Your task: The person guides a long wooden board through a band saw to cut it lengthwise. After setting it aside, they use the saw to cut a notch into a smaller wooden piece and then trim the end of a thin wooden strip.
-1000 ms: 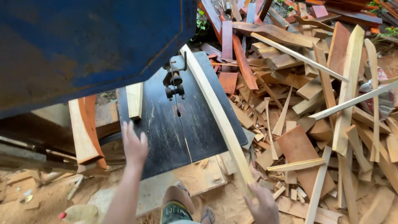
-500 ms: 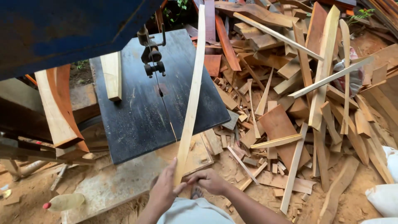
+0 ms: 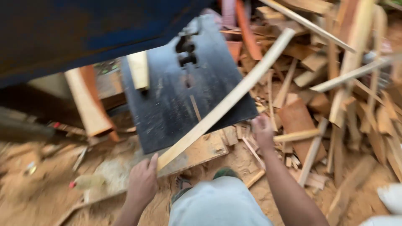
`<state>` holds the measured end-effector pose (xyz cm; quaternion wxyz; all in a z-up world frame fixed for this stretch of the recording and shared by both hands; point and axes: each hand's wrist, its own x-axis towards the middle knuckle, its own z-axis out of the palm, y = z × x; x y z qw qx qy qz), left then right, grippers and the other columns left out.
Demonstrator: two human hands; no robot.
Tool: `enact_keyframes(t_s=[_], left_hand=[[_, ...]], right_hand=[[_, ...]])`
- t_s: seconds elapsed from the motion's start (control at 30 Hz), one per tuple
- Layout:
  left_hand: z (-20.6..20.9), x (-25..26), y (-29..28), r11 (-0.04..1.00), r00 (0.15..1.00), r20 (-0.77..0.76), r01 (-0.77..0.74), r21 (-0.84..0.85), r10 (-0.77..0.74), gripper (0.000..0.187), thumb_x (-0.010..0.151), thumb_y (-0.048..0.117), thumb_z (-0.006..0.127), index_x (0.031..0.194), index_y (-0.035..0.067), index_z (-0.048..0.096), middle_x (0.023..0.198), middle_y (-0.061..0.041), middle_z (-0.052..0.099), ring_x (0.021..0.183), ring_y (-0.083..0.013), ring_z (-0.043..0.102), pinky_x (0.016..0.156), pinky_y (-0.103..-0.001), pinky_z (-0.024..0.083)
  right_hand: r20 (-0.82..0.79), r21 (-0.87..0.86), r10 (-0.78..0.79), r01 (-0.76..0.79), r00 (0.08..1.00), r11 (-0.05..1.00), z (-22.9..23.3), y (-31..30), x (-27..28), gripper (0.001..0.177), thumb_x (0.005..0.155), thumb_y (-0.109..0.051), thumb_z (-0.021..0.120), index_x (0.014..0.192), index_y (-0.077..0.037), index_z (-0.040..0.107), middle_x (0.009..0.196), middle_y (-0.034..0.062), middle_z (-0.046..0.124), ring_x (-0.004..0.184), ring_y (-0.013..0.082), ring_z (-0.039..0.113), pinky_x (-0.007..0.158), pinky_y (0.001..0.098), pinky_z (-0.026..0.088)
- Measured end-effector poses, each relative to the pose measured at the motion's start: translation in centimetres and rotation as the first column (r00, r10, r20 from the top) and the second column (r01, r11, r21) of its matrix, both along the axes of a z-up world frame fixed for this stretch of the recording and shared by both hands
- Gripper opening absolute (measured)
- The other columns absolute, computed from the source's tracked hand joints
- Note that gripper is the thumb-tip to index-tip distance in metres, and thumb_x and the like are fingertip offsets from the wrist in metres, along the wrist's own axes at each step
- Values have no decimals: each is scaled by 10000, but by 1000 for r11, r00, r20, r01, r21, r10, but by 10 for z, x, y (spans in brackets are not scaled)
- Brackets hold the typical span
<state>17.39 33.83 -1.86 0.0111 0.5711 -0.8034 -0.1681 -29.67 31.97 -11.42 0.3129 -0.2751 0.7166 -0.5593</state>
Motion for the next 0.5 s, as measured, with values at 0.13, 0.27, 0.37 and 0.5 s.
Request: enact_keyframes(t_s=[0.13, 0.27, 0.37, 0.5], left_hand=[[-7, -5, -6, 994, 998, 32, -52, -93, 55, 687, 757, -43, 602, 1427, 35, 470, 1173, -144, 574, 1183, -312, 542, 1005, -436, 437], [-15, -37, -17, 981, 984, -176, 0, -195, -35, 683, 708, -84, 603, 1380, -2, 508, 1216, -145, 584, 1195, -322, 534, 1017, -432, 432], [-25, -77, -34, 979, 973, -226, 2, -204, -49, 652, 736, -92, 606, 1375, 3, 516, 1221, -141, 587, 1197, -323, 538, 1022, -433, 432], [-32, -144, -60, 956, 997, -63, 16, -294, -36, 715, 651, -155, 580, 1347, -10, 505, 1180, -161, 588, 1204, -327, 520, 1100, -499, 365]], right_hand=[[150, -62, 50, -41, 987, 997, -63, -64, -79, 452, 994, -401, 679, 1295, -67, 632, 1196, 15, 675, 978, 100, 606, 854, 273, 475], [330, 73, -3, -23, 944, 997, -61, -108, -123, 603, 997, -538, 686, 1265, -7, 586, 1099, 85, 516, 919, 284, 419, 789, 470, 314], [547, 75, 18, -71, 837, 995, -44, -141, -133, 563, 964, -538, 684, 1275, -82, 576, 1079, 86, 584, 966, 296, 525, 832, 470, 426], [727, -30, 34, -17, 686, 999, -35, -175, -159, 398, 960, -374, 680, 1269, -141, 589, 1105, 77, 681, 971, 269, 673, 910, 479, 585]])
